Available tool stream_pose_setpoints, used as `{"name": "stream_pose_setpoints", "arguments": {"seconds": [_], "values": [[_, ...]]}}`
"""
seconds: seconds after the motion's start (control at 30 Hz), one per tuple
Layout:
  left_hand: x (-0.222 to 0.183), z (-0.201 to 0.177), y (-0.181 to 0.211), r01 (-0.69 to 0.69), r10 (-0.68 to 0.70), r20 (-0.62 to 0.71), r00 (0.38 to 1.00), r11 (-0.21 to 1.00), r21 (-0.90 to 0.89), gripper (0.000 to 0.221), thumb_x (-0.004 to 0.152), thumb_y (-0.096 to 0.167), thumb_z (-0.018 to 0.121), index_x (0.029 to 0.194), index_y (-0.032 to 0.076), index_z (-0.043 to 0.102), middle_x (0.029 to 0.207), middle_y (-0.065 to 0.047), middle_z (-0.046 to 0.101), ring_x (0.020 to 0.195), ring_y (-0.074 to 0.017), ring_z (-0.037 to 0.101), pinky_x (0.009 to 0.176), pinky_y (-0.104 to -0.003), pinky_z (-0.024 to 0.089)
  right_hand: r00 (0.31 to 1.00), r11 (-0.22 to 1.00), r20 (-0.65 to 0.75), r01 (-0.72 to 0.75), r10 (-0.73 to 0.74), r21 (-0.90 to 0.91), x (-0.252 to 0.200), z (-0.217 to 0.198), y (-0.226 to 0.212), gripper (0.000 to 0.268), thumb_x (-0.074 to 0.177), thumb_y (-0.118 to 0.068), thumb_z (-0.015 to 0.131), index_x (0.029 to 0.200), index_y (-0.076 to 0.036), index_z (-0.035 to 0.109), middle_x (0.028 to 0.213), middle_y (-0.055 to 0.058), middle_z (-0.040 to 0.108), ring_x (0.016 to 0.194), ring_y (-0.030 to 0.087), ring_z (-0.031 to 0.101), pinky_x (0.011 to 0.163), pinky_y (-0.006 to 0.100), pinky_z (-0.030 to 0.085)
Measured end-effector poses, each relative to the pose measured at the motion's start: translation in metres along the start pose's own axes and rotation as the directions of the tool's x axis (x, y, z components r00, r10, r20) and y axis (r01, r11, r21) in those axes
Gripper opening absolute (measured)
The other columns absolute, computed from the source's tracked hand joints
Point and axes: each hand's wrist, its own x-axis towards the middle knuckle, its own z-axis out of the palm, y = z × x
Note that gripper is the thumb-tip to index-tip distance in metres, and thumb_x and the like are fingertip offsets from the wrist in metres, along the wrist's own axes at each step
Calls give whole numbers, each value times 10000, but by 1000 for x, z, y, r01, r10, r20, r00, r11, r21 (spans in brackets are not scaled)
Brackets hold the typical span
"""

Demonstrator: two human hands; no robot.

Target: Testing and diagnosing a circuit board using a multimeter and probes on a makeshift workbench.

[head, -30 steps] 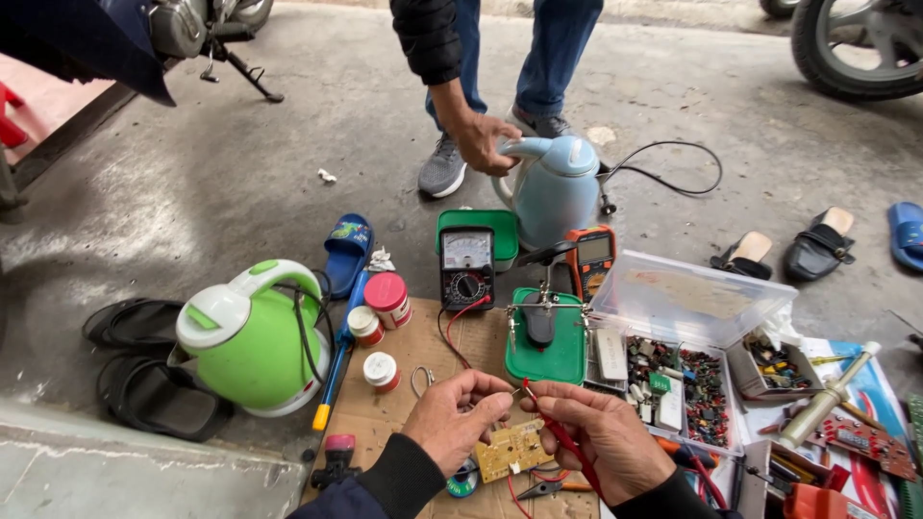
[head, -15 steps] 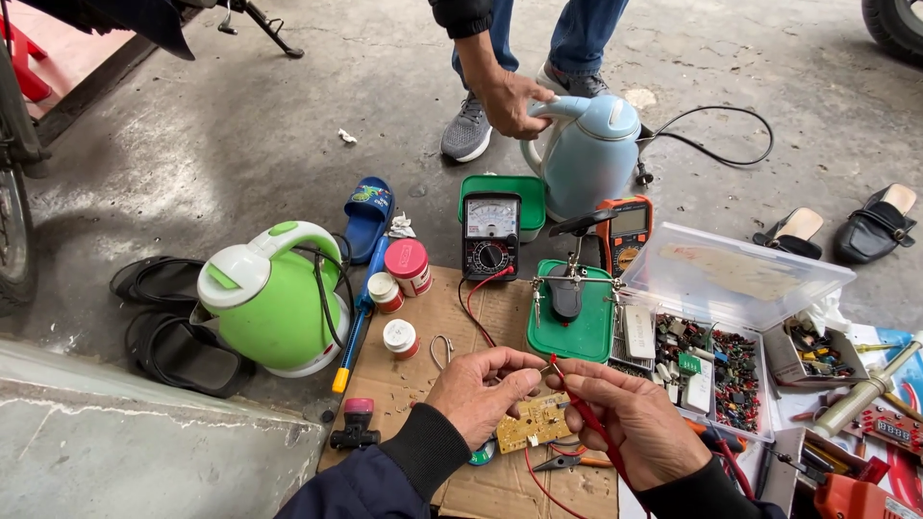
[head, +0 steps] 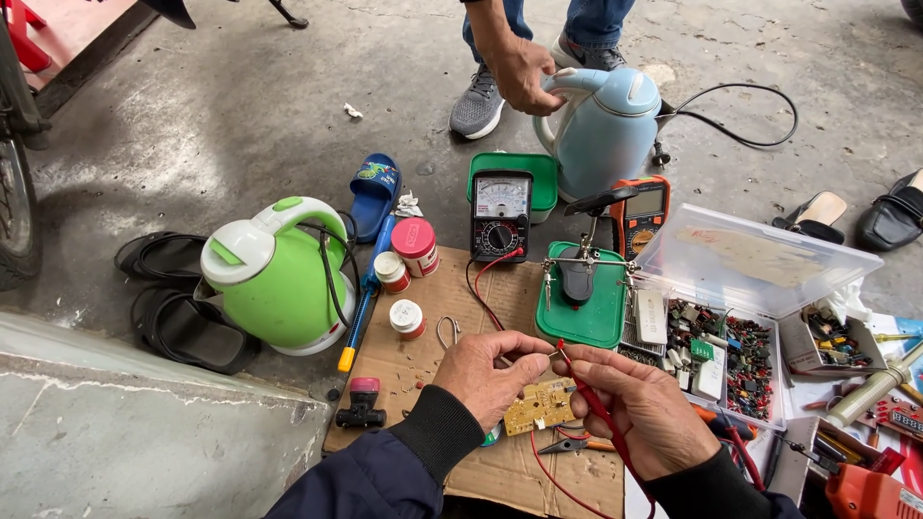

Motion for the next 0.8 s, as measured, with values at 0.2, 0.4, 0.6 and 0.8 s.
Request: {"name": "stream_pose_setpoints", "arguments": {"seconds": [0.2, 0.4, 0.6, 0.8], "values": [[7, 4, -8, -62, 73, -56, 996, 981, 183, 203, 1021, 376, 712, 1095, 298, 883, 953, 109, 833, 823, -92, 704, 781, -311, 601, 1000, 1000, 0, 20, -20, -2, 1, 3, 3, 311, 996, 55, 669, 1281, 128, 770, 1167, 268, 823, 656, 289, 540, 486, 305, 317], [10, 7, -8, -63, 96, -95, 991, 953, 296, 227, 1017, 418, 661, 1057, 335, 869, 1018, 143, 849, 941, -117, 744, 829, -361, 601, 1000, 1000, -6, 21, -21, -5, -2, 8, 4, 342, 1000, 57, 663, 1314, 139, 772, 1145, 258, 813, 650, 291, 535, 475, 308, 319], [11, 7, -6, -43, 84, -108, 991, 940, 338, 199, 1013, 406, 661, 1028, 350, 851, 953, 139, 813, 878, -110, 721, 780, -362, 598, 1000, 1000, 0, 18, -18, 5, 2, 6, 7, 352, 995, 62, 663, 1322, 138, 770, 1154, 266, 818, 653, 293, 541, 483, 309, 319], [9, 6, -2, 8, 32, -122, 992, 950, 313, 195, 972, 419, 674, 995, 358, 857, 933, 152, 818, 882, -76, 726, 768, -339, 590, 1000, 1000, 9, 17, -17, 5, 2, 8, 8, 347, 1012, 59, 642, 1330, 139, 757, 1150, 261, 807, 661, 279, 526, 484, 307, 307]]}}
